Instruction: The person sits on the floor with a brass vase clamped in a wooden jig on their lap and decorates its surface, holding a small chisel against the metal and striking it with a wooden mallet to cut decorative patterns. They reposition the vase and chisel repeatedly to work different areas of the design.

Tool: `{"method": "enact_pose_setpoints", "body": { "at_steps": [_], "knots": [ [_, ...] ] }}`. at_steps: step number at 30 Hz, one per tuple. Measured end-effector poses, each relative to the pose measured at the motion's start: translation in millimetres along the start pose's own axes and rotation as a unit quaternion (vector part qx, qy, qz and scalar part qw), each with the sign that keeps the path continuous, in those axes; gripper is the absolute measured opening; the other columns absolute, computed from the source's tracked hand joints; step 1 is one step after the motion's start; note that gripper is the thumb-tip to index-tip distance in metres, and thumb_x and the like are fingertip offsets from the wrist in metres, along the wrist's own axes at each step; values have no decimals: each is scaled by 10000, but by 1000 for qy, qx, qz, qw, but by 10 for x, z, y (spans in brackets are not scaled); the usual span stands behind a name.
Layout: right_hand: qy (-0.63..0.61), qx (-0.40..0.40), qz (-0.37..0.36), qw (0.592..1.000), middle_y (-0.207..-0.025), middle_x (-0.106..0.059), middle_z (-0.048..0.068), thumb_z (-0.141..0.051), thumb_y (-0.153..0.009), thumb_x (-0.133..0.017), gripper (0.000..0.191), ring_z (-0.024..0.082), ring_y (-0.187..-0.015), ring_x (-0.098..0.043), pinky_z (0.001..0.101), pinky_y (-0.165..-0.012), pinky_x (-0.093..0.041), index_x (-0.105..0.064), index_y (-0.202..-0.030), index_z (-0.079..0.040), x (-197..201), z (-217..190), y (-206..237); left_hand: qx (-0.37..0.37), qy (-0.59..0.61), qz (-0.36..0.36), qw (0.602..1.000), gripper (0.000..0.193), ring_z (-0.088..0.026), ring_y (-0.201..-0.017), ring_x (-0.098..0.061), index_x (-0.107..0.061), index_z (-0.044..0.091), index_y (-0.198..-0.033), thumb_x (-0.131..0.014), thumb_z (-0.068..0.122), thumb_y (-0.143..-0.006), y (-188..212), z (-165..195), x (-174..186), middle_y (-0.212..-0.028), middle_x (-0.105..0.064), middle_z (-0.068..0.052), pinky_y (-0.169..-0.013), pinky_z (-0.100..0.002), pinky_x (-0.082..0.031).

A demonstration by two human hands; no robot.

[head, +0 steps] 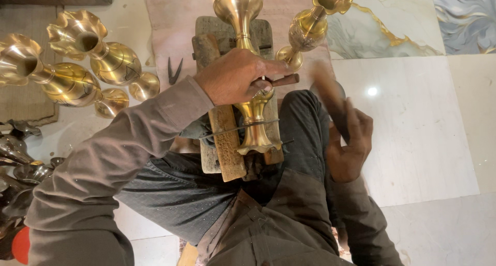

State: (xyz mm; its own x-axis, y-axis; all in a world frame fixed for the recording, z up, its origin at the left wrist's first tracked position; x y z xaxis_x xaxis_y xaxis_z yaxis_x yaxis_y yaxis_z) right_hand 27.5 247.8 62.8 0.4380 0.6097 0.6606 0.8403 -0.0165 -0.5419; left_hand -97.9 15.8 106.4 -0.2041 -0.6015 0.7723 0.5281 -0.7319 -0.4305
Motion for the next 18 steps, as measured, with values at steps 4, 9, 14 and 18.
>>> {"method": "enact_pose_setpoints", "body": {
  "at_steps": [4,9,14,18],
  "knots": [
    [-154,-49,7,987,-1419,-510,161,109,-994,-617,635,259,-1338,-524,355,-1111,-464,-436,-1576,-67,-24,52,14,72,8,-62,995,567,-226,-719,-773,-626,182,-1420,-717,8,-888,-22,-105,-99,-1066,-784,-114,-778,-394,-645],
    [-268,-77,41,960,-1430,-500,118,61,-1031,-596,611,234,-1319,-537,343,-1122,-462,-373,-1590,-46,-60,108,144,28,-16,-69,997,542,-234,-692,-755,-648,186,-1374,-793,131,-855,-109,-59,-94,-947,-788,-125,-757,-423,-634],
    [-87,-27,53,994,-1341,-505,148,59,-1004,-623,560,254,-1269,-537,365,-1062,-488,-461,-1538,12,-94,47,254,61,-33,-151,986,567,-249,-700,-751,-611,237,-1418,-760,170,-875,-121,-104,-189,-901,-772,-133,-779,-441,-619],
    [-86,-51,54,994,-1330,-519,149,38,-1041,-626,444,232,-1226,-572,350,-986,-516,-516,-1469,-7,-134,66,310,-2,-47,-136,990,560,-259,-753,-753,-625,213,-1407,-765,184,-866,-139,-30,-174,-961,-764,-140,-773,-441,-623]
  ]
}}
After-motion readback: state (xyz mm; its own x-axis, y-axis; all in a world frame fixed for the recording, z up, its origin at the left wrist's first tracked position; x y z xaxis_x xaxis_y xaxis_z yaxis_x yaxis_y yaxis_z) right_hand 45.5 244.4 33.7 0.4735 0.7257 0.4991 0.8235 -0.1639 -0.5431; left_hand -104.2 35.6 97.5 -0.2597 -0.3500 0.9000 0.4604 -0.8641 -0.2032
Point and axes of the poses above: each hand's wrist, its own y-axis away from the middle knuckle, its own x-axis out of the back of the hand, z = x × y, the point moved 7 cm from there along -y, towards the middle knuckle
